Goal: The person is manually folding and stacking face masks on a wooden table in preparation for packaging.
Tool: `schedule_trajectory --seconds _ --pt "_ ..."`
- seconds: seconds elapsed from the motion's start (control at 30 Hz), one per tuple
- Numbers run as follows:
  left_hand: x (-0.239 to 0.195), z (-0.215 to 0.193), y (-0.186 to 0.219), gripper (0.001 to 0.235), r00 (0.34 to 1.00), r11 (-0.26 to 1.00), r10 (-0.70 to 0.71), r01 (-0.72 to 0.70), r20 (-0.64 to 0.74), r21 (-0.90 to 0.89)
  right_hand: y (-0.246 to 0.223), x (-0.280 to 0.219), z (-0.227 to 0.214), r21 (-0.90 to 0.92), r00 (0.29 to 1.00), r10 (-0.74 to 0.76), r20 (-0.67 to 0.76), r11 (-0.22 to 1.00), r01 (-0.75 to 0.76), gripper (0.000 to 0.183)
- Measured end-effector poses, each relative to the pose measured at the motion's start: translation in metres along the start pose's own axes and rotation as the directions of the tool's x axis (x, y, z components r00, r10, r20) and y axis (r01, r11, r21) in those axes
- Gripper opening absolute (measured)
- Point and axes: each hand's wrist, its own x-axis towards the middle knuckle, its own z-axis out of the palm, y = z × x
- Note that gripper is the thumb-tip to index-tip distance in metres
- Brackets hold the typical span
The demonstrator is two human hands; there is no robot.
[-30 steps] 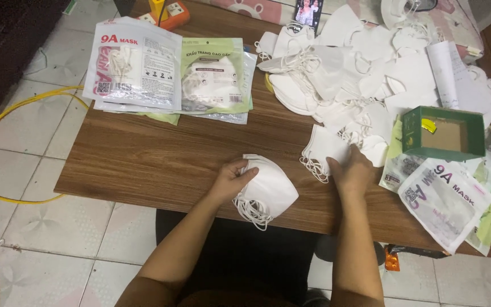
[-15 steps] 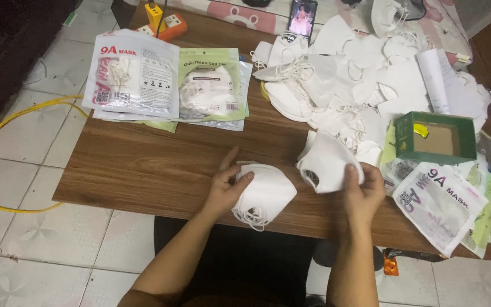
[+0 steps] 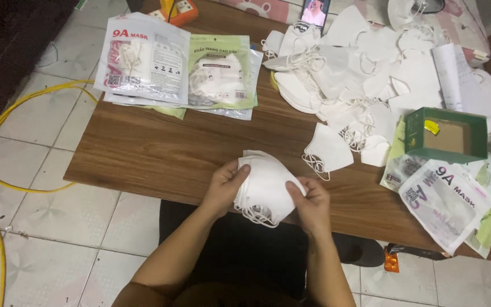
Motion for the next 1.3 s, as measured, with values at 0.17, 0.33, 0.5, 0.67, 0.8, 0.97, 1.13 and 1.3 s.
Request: schedule_trajectory --seconds 0.17,0.33,0.5,0.67,0.8,0.97,1.13,1.3 --pt "-0.013 0.003 0.002 0.028 1.000 0.999 0.017 -0.018 0.011 0.044 0.004 -0.003 0.008 -0.036 1.000 -0.004 0.018 0.999 0.005 0.023" --pt "-0.026 0.010 0.019 0.023 0.997 0.988 0.066 -0.062 -0.026 0.144 0.008 -0.010 0.008 -0.092 0.999 -0.009 0.041 0.996 0.013 0.022" --pt "-0.008 -0.022 0.017 0.029 0.943 0.977 0.174 -0.129 -0.283 0.168 0.010 -0.001 0.002 -0.422 0.950 -0.312 -0.010 0.863 0.279 0.018" --pt "0.021 -0.062 -0.023 0.021 0.792 0.879 0.438 -0.280 -0.424 0.385 -0.005 0.014 0.022 -0.592 0.923 -0.359 0.141 0.716 0.369 0.053" --pt "0.028 -0.058 -0.030 0.018 0.744 0.811 0.543 -0.342 -0.390 0.475 0.000 0.035 0.035 -0.711 0.923 -0.165 0.347 0.596 0.374 0.076" --pt "0.037 -0.062 -0.045 0.015 0.724 0.800 0.567 -0.371 -0.392 0.471 0.001 0.052 0.042 -0.810 0.921 0.198 0.334 0.560 0.173 0.079" --pt "0.029 -0.047 -0.037 0.016 0.710 0.784 0.583 -0.366 -0.394 0.501 0.012 0.057 0.033 -0.747 0.935 0.084 0.344 0.627 0.219 0.074" --pt "0.021 -0.040 -0.028 0.017 0.684 0.760 0.604 -0.342 -0.408 0.552 0.025 0.058 0.026 -0.644 0.953 -0.069 0.294 0.723 0.251 0.063"
